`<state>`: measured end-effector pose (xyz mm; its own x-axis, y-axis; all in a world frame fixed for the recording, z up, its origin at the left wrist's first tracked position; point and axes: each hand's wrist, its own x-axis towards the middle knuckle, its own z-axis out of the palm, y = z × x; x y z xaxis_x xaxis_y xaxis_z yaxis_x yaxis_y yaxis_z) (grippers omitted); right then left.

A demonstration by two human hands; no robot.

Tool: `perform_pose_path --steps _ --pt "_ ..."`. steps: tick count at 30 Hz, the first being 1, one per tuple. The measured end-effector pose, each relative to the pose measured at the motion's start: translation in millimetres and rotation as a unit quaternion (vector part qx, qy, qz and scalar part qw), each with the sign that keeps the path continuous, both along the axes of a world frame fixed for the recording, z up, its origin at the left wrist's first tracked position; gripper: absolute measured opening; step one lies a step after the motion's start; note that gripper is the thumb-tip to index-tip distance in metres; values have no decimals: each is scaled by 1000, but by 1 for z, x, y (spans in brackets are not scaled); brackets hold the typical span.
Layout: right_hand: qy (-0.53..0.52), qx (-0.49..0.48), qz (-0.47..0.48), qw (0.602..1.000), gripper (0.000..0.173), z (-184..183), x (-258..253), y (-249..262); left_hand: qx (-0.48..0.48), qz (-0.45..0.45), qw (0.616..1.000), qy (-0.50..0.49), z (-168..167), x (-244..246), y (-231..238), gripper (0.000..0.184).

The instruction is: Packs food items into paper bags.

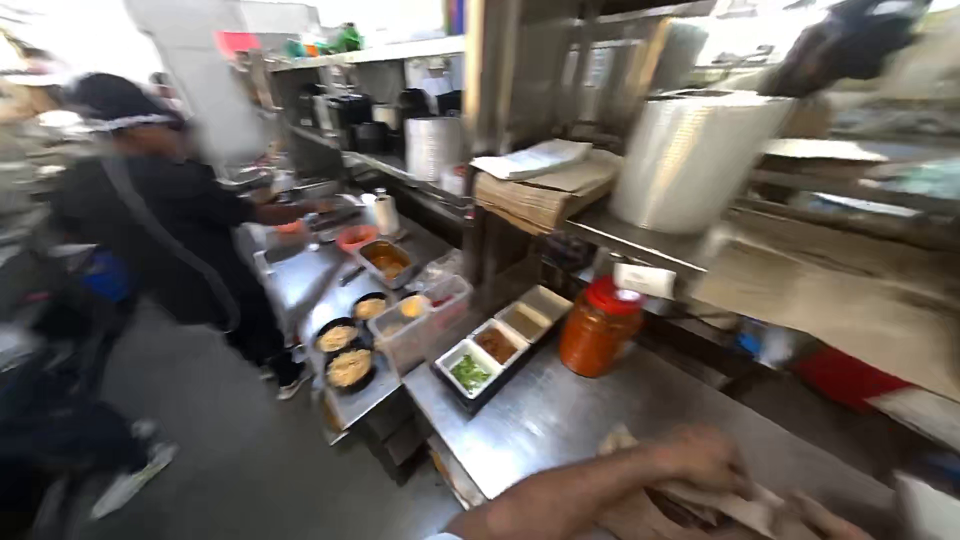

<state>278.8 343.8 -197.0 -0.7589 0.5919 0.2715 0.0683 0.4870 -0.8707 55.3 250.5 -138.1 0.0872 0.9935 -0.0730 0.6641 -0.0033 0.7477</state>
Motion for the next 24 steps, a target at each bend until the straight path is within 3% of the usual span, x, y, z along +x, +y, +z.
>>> perform_pose_path --steps 4,5,8,11,14,24 --pt "6 -138 -87 987 50 16 4 -7 13 -15 1000 19 -2 0 6 33" --pt "-21 -114 -89 989 48 20 3 -12 9 -17 1000 21 -4 3 6 35" --pt "-90 7 -121 989 19 24 -5 -12 22 -24 998 52 -8 0 4 38" --pt "-78 79 -142 984 16 13 4 -5 31 -50 986 153 -5 -30 -19 38" --pt "-27 88 -153 984 19 3 12 -11 81 -49 971 219 -15 -66 -50 40" --pt "-34 114 -145 982 9 6 12 -9 222 4 969 110 -50 -85 -61 23"
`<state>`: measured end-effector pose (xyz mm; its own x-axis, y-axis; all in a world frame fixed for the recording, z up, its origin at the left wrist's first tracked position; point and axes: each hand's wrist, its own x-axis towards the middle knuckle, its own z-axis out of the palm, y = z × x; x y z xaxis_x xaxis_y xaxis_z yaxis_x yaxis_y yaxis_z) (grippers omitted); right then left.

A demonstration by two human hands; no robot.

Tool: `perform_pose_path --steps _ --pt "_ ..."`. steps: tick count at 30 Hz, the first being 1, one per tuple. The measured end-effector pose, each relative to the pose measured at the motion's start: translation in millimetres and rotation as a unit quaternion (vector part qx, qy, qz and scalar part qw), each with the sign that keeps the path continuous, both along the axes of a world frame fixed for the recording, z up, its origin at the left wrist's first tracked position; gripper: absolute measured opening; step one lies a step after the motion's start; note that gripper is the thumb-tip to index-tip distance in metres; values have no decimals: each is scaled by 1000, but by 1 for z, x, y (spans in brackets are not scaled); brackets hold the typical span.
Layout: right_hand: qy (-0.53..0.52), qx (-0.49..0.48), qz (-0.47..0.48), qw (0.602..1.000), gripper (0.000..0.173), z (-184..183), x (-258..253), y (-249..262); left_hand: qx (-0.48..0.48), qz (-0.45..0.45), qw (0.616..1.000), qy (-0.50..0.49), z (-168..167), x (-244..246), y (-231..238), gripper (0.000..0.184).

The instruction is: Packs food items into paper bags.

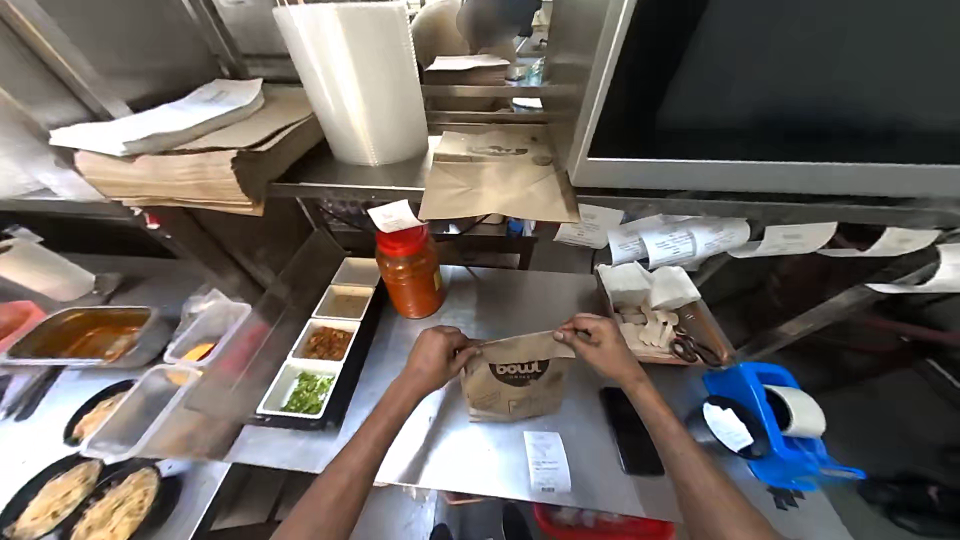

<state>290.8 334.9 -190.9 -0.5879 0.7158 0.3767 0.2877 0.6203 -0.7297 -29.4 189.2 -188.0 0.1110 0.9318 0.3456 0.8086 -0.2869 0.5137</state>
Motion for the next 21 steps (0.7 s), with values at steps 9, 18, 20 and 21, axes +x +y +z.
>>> perform_pose_path --steps 9,18,20,21 --pt "-172 278 73 942 25 10 -14 -29 32 -33 994 96 -10 34 2 5" --pt "-159 327 -103 926 50 -105 17 -52 176 6 973 148 -104 45 -39 40" --pt "-173 279 -133 935 46 -121 15 -54 119 26 989 79 -105 52 -45 42" --pt "-186 238 -139 943 44 -128 15 -58 70 35 997 13 -102 55 -52 39"
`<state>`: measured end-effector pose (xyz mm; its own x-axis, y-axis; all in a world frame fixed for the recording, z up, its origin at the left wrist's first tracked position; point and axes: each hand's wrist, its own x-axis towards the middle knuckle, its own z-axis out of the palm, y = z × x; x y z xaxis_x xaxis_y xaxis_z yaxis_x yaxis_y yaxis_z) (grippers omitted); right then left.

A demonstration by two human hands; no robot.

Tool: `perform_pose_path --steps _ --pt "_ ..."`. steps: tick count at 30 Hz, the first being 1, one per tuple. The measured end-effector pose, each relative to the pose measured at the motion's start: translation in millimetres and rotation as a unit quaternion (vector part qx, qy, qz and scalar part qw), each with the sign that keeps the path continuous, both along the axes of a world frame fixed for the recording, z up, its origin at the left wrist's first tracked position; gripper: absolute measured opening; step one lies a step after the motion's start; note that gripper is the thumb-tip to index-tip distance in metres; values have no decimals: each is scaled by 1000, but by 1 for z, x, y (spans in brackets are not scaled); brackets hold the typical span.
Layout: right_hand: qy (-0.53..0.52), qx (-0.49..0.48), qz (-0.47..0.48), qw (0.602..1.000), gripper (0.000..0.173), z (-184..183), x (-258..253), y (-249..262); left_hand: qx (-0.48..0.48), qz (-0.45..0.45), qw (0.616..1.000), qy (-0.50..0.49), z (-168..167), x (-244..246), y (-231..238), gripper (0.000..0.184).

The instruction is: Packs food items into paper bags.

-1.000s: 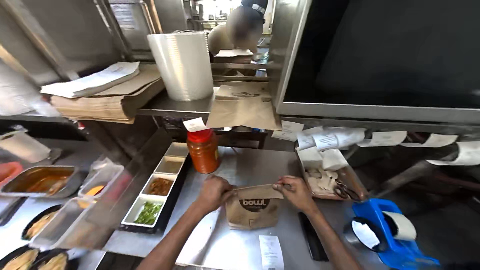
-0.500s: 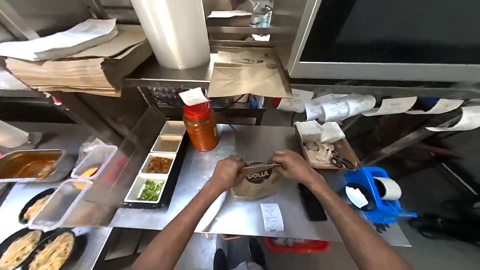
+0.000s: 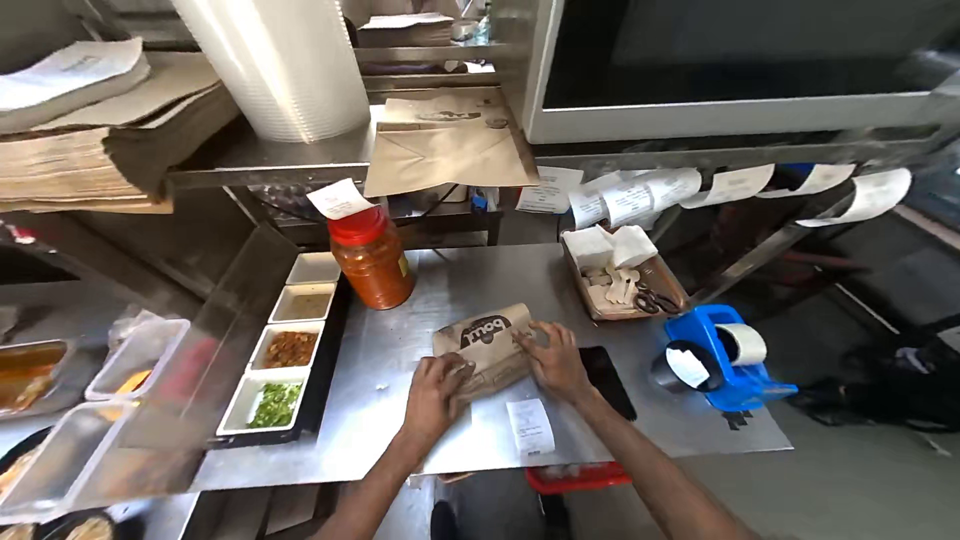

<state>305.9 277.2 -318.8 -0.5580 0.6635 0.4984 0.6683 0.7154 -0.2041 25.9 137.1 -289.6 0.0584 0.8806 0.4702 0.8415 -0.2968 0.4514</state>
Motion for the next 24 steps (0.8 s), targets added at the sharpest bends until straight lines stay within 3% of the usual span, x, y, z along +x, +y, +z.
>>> perform_pose_path --steps 4,5,8,9,12,13,15,17,19,20,24 --pt "64 -158 19 985 33 -5 0 -15 -51 72 949 -302 12 17 -12 23" --pt "77 -187 22 979 32 3 6 -17 -51 122 931 -341 14 25 -8 28" --pt "127 -191 12 973 27 49 43 -10 -120 274 854 -425 24 48 4 79" --pt "152 -161 -25 975 24 68 71 -6 -141 309 827 -448 25 54 5 80" --pt "186 -66 -262 945 24 109 216 13 -214 354 784 -463 27 60 4 52" --pt "175 -69 -355 916 28 111 273 19 -237 355 778 -461 29 60 4 40" --pt "170 -203 -476 839 40 104 363 23 -269 351 764 -469 33 60 4 27" --pt "207 -380 -478 764 48 77 413 32 -272 339 764 -477 35 60 7 21" --pt "249 -518 -415 705 51 51 428 39 -233 319 785 -476 30 58 9 21" --pt "263 -543 -395 692 48 44 426 41 -216 309 794 -476 30 59 11 23" --pt "319 -527 -388 686 25 65 402 43 -188 271 806 -492 29 57 12 26"
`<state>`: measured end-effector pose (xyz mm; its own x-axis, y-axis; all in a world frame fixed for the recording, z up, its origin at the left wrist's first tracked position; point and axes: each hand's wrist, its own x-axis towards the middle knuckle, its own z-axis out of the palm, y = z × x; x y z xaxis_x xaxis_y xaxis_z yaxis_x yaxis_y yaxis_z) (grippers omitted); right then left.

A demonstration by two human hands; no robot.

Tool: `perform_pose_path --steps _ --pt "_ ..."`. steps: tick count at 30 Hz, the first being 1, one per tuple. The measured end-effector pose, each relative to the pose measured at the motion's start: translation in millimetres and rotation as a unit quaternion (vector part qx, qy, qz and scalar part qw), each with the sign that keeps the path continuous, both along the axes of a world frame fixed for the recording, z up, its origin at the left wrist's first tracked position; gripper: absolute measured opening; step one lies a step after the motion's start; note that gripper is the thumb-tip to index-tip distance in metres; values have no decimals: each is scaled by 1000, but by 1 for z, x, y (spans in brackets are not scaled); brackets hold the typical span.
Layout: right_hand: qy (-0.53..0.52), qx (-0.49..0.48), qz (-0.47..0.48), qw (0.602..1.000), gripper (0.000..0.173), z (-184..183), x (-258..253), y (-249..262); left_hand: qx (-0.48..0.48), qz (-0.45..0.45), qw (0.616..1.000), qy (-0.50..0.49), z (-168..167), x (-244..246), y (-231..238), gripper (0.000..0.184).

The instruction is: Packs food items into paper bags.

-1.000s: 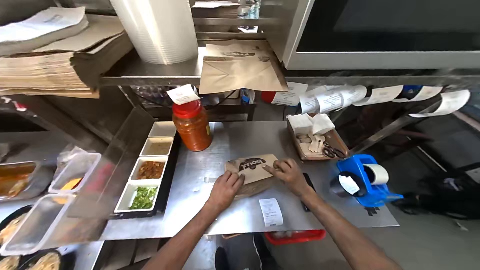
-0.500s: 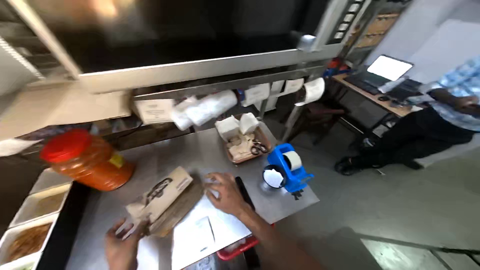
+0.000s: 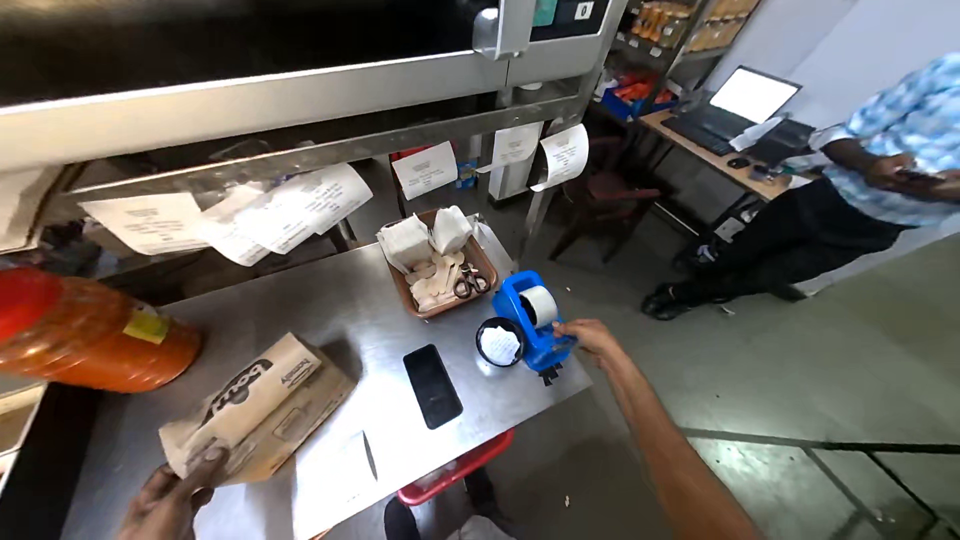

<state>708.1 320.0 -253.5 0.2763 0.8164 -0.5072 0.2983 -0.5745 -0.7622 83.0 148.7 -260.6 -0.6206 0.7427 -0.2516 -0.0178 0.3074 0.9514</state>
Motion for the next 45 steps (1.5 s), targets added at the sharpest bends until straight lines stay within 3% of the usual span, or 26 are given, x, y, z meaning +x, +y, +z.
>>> perform_pose_path --steps 4,7,9,11,14,18,21,24,27,31,33,35,37,38,40,42,45 --pt "-3 51 -18 999 14 40 0 -54 2 -28 999 -18 1 -7 -2 25" --pt "53 -38 -87 994 17 -5 13 -82 0 -25 999 -33 -1 -15 1 19" --pt "150 -85 -142 975 25 -41 6 -97 1 -9 999 -47 -3 -10 2 15" --pt "237 -95 -144 956 18 -48 -48 -121 15 6 998 -55 2 2 7 14" --pt "342 -76 -86 933 21 -23 -148 -159 16 37 997 -65 13 10 4 20" --pt "357 54 147 921 22 33 -264 -143 27 34 996 -72 6 0 3 26" --pt "315 127 278 899 24 59 -366 -105 57 22 994 -89 1 -1 3 25" --pt "222 97 226 943 34 24 -450 -78 80 22 991 -101 -3 -1 2 23" --pt "-12 98 246 964 51 -8 -477 -74 102 18 990 -99 -6 0 0 21" --pt "-282 55 371 883 78 -8 -459 -78 117 14 989 -91 -15 2 -4 19" --pt "-318 29 416 851 69 -13 -429 -79 113 6 990 -87 -13 -1 -3 20" --pt "-289 62 389 872 47 -6 -375 -85 109 -6 991 -82 -12 -3 -1 21" --pt "-252 219 269 903 38 4 -293 -88 108 -18 991 -77 -12 -3 0 22" --pt "-267 301 208 891 35 13 -247 -84 106 -21 991 -73 -11 -3 2 22" --pt "-335 371 104 860 38 25 -154 -68 91 -24 994 -57 -9 -1 -2 22" --pt "-337 284 31 897 48 19 -86 -50 70 -26 997 -26 -6 -5 -8 24" --pt "-194 102 -26 975 46 -3 -23 -39 53 -36 998 -22 -15 -4 -6 32"
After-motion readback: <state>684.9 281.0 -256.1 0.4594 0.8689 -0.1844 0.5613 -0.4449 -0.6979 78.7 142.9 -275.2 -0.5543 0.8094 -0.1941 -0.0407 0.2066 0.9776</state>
